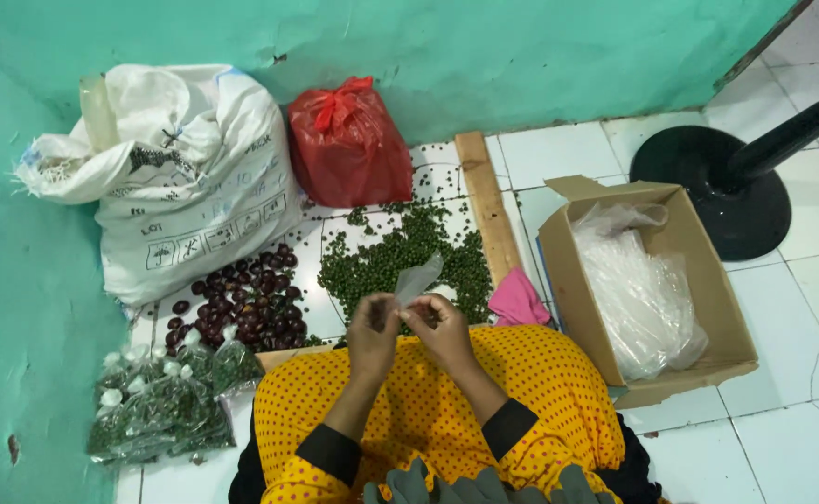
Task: Packaging small green legumes into plastic bags by hand
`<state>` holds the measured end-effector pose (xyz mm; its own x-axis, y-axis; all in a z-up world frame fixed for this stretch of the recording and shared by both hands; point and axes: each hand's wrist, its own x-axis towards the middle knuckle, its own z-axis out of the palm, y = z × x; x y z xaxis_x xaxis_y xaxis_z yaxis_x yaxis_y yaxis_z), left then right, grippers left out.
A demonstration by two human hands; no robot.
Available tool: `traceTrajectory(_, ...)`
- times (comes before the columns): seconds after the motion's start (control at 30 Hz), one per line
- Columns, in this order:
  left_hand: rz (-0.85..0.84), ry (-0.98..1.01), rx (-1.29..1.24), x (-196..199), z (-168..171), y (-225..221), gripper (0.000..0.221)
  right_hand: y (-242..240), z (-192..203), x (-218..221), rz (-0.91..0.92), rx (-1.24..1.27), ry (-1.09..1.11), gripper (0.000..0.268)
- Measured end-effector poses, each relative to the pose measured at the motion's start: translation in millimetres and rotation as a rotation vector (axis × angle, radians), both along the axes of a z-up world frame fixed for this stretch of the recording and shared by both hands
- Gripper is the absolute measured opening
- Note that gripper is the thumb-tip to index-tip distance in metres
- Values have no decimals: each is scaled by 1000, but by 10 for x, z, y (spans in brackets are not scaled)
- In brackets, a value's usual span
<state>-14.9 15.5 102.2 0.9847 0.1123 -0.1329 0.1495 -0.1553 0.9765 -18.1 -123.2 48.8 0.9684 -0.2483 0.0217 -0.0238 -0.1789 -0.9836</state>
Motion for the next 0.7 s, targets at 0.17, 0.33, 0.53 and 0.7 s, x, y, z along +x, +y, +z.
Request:
traceTrajectory(0.17, 6, 105, -107, -359, 92, 49, 15, 96, -93, -221, 45, -11, 104, 11)
traceTrajectory(0.33, 122, 128, 96, -376, -27, 226, 6, 168, 74, -380, 141, -154, 128, 11)
traceTrajectory(0.53, -51, -205, 283, -336, 229, 410, 15, 253, 285, -329, 127, -217, 141, 19)
traceTrajectory(0.7, -86, -236, 513, -341, 400, 523, 24, 343, 272, -308, 174, -227, 103, 19)
